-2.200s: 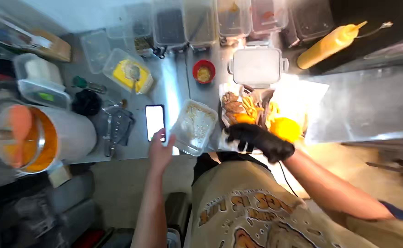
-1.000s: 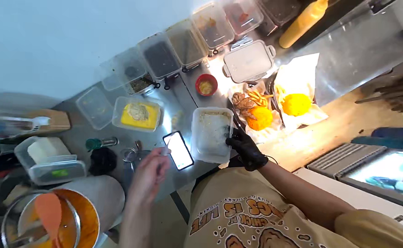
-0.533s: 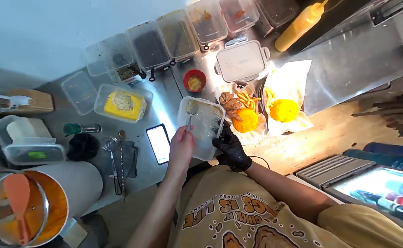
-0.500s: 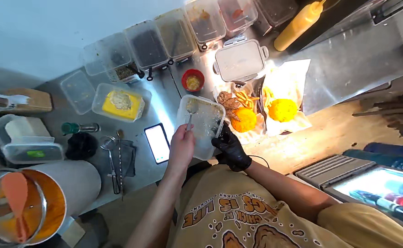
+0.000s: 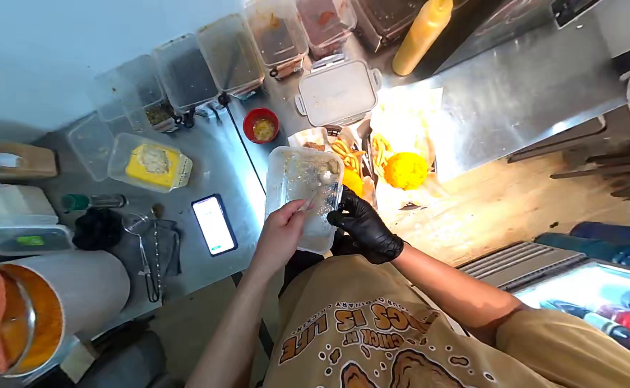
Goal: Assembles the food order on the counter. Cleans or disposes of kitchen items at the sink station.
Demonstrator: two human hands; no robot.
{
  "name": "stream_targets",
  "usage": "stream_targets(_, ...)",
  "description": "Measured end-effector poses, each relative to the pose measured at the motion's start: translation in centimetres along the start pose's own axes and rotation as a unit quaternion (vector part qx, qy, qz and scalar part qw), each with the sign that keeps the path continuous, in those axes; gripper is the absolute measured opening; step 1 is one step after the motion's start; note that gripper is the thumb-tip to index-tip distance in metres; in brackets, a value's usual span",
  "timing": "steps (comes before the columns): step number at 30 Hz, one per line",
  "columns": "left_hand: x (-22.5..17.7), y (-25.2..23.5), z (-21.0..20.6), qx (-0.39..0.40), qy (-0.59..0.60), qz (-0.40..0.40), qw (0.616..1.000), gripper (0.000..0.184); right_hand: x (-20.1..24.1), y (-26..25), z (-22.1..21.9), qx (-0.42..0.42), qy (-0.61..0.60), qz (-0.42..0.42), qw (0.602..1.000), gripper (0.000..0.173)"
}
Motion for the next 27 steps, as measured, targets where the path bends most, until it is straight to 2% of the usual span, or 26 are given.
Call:
stream_targets(4, 0.2, 0.0, -1.2, 0.056, 0.173, 0.021, 0.983, 0.033, 2.3, 1.0, 2.8, -0.020, -0.001, 0.029, 0.999, 0.031)
stream_targets(7, -0.6, 0.9, 0.2, 0.082, 0.219, 0.000, 0.972, 0.034, 3.7, 2.0, 6.3, -0.071, 0.011, 0.018, 0.997, 0.036)
stream_targets(9, -0.8, 1.5, 2.9, 0.051, 0.212, -0.026, 0.976, 0.035, 4.9, 2.9, 9.4, -0.113, -0.023, 0.022, 0.993, 0.041)
stream_targets(13, -0.6, 0.8, 8.4, -0.063, 0.075, -0.064, 0.993, 0.027, 8.3, 5.4, 15.2, -0.173, -0.050, 0.087, 0.980, 0.029)
stream_targets(16, -0.5, -1.7, 9.2, -0.119, -0.088, -0.057, 0.987, 0.021, 9.4, 7.4, 18.1, -0.224, -0.055, 0.115, 0.966, 0.026)
stream_targets(21, -1.1, -6.5, 6.7, -0.105, -0.217, -0.082, 0.967, 0.027, 8.7, 8.5, 19.7, -0.277, -0.053, 0.117, 0.952, 0.026)
stream_targets(24, -0.7, -8.4, 5.5, -0.085, -0.271, -0.058, 0.957, 0.031, 7.8, 8.7, 19.6, -0.269, -0.045, 0.113, 0.955, 0.025)
stream_targets(27, -0.4, -8.3, 6.2, -0.101, -0.297, -0.068, 0.947, 0.030, 7.3, 8.8, 19.7, -0.260, -0.049, 0.113, 0.958, 0.025)
Point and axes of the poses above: each hand's wrist, its own y-axis away from the middle knuckle, its own z-axis out of the back of the hand, x = y × z, the point moved 8 cm from there along -y, towards the middle knuckle, and after that the axes turned 10 degrees about -y, right-handed, at the moved point
